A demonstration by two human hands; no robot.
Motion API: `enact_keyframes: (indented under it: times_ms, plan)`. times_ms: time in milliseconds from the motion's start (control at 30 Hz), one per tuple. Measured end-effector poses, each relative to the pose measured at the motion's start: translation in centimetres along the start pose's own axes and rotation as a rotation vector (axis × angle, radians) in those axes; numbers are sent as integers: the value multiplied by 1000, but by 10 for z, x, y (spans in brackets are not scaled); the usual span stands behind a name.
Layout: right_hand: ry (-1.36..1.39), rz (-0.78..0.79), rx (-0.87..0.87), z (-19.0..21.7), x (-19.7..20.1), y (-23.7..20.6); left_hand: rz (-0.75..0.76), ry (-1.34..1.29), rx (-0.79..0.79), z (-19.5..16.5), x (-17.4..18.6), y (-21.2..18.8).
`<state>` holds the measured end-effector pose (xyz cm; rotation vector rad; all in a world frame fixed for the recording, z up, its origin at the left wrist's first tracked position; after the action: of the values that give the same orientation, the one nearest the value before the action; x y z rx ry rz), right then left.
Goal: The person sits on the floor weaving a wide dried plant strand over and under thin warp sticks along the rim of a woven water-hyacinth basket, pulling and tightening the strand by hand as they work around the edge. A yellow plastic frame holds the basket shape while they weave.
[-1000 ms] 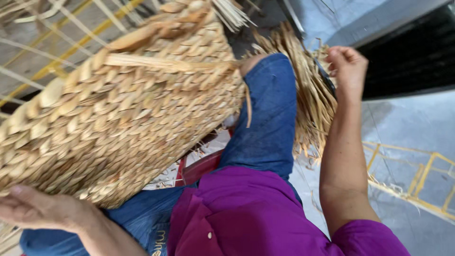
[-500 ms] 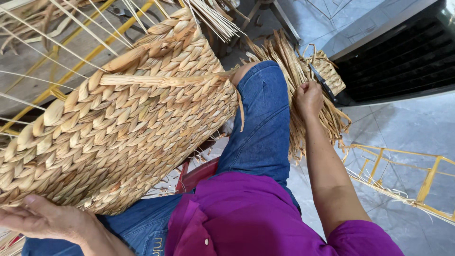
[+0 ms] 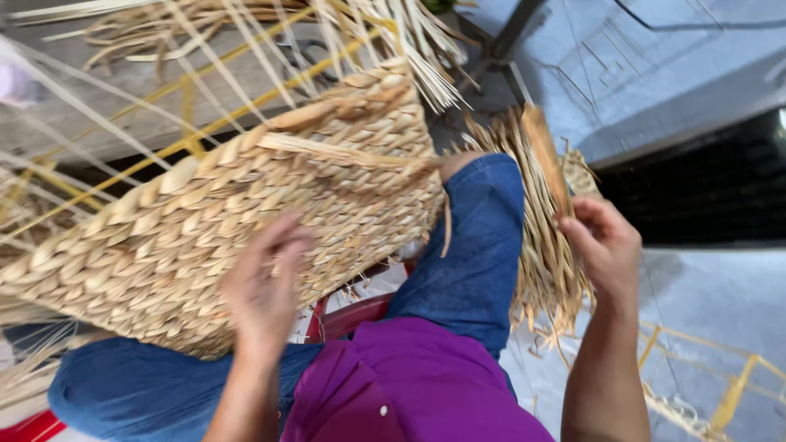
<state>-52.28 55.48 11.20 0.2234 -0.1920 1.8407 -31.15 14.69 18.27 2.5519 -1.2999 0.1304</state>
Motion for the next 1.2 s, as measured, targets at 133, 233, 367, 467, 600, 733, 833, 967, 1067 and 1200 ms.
enact_keyframes:
  times_ms: [133,233,367,467,600,733,833,967,1067,1200]
  plan:
    - [-205,120,183,57,-28,-4,293,-276,-20,-35,-61,36]
    - [-411,205,287,94,-53,8,328,-534,117,-43,-80,54]
    - [-413,367,280,136,-88,29,229,-503,115,-40,-78,63]
    - [-189,461,265,149,-113,42,183,-261,-104,-45,-74,62]
    - [-113,467,247,136,-156,49,182,-273,-159,-51,-75,58]
    - [-292,505,165,165,-150,76,118,-321,7,-42,-47,66]
    - [-580,474,267,217,-103,107,-87,119,-70,-35,-8,76]
    - [-728,445,528,237,-91,117,-278,422,-252,-35,12,91]
    - [-707,425,656,240,-109,112,-299,532,-332,-36,5,104]
    - [-576,445,748,264,-132,106,-323,647,-372,-34,-8,115]
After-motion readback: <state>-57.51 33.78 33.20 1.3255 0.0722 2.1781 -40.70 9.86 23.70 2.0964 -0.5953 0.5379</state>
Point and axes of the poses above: each hand's wrist, its own y-axis towards the middle knuckle, its own x-axis out of the back of the hand, z = x × y, the point moved 3 cm from there along y, towards the middle knuckle, and after that the axes turned 1 degree about -x, right-handed, at the moved point
